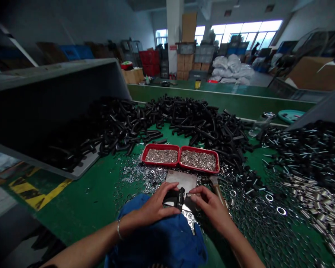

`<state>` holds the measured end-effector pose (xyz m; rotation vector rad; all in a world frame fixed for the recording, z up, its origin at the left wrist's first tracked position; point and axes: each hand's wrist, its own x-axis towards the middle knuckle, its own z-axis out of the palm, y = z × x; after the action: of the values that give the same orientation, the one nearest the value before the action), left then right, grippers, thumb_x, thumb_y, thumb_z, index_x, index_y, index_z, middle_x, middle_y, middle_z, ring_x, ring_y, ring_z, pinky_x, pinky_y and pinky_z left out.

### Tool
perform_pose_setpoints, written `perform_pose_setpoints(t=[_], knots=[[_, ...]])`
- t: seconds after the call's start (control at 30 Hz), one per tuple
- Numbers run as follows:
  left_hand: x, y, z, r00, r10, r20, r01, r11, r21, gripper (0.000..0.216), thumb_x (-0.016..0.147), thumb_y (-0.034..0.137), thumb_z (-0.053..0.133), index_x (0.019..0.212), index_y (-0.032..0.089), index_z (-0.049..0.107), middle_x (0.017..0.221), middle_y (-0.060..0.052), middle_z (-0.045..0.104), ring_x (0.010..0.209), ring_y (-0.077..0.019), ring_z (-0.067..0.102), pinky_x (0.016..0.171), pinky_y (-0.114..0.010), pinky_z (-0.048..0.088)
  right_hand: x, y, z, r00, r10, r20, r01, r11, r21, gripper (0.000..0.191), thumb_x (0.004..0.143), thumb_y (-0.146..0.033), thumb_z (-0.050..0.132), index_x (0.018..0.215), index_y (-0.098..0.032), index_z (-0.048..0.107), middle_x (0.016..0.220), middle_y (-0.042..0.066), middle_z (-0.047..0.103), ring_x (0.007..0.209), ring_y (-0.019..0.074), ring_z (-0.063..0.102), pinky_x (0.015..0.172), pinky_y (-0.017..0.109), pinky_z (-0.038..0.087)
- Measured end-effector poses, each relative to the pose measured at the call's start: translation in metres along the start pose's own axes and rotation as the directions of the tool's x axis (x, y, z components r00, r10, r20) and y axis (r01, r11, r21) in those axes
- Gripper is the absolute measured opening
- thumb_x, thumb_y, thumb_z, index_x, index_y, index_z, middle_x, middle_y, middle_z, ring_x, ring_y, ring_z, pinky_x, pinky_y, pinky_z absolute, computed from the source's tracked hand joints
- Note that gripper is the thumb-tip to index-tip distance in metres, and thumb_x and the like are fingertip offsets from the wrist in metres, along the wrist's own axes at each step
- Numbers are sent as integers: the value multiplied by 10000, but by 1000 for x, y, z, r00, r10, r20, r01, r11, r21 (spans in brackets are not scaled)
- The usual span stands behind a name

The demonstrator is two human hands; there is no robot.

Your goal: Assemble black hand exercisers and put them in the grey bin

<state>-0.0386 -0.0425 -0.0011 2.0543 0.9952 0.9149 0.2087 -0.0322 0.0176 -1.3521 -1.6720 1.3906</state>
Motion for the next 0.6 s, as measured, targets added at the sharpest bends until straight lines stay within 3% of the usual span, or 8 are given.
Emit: perform_pose_setpoints(t=[0.1, 0.23, 0.33, 0.4, 0.47, 0.5, 0.57, 0.6], knots=[[-8, -8, 3, 992, 125, -10, -123, 985, 120, 785, 817, 589, 691, 1416, 206, 359, 1259, -145, 547, 1154, -306, 533, 1000, -526, 476, -1, -2, 5, 1000, -16, 1, 16, 1000, -6, 317, 889, -503, 621, 1006, -209, 644, 897, 26, 661, 783, 182, 621, 721, 304, 514], [-14, -13, 13, 968, 246, -46, -229, 946, 230, 793, 839, 625, 636, 1430, 199, 324, 1238, -145, 561, 1123, -292, 551, 994, -511, 477, -9, -8, 11, 981, -187, -58, 165, 947, -275, 195, 950, -404, 565, 1012, -228, 624, 958, 38, 652, 864, 189, 623, 801, 327, 509], [-3, -11, 4, 948, 316, -33, -296, 916, 272, 854, 830, 664, 612, 1453, 171, 298, 1243, -162, 563, 1146, -287, 544, 996, -477, 480, -12, -7, 12, 905, -413, -104, 330, 834, -443, 139, 970, -326, 538, 1060, -237, 598, 1028, 64, 651, 986, 214, 628, 869, 369, 513], [18, -14, -19, 953, 302, -4, -285, 903, 322, 793, 845, 664, 594, 1423, 171, 368, 1255, -159, 570, 1168, -283, 538, 1011, -461, 470, -13, 0, 8, 836, -536, -116, 408, 750, -520, 161, 959, -294, 563, 1111, -242, 576, 1087, 78, 657, 1065, 229, 626, 927, 403, 507], [51, -25, -54, 979, 196, -48, -156, 884, 440, 577, 923, 578, 542, 1345, 189, 482, 1272, -140, 583, 1198, -273, 530, 1048, -458, 438, -13, 11, 3, 798, -588, -134, 434, 714, -550, 205, 949, -277, 583, 1148, -244, 550, 1162, 90, 662, 1101, 233, 635, 959, 423, 506], [72, -34, -75, 986, 103, -131, -22, 861, 509, 463, 968, 498, 505, 1309, 186, 521, 1275, -133, 591, 1207, -260, 529, 1065, -445, 423, -14, 16, 1, 800, -582, -147, 422, 720, -551, 223, 952, -275, 580, 1168, -243, 538, 1199, 96, 661, 1112, 232, 641, 974, 430, 504], [115, -56, -115, 960, -155, -234, 274, 706, 653, 350, 1000, 343, 460, 1278, 163, 572, 1272, -133, 613, 1230, -251, 527, 1085, -419, 400, -16, 25, 1, 833, -519, -192, 358, 770, -528, 257, 961, -294, 559, 1209, -237, 522, 1253, 111, 655, 1161, 241, 632, 1014, 450, 490], [136, -68, -132, 924, -313, -220, 370, 583, 723, 335, 987, 307, 473, 1263, 163, 598, 1258, -134, 629, 1233, -259, 533, 1079, -412, 403, -19, 27, 4, 854, -470, -222, 313, 806, -503, 282, 963, -313, 553, 1231, -234, 514, 1273, 117, 650, 1189, 250, 621, 1028, 457, 484]])
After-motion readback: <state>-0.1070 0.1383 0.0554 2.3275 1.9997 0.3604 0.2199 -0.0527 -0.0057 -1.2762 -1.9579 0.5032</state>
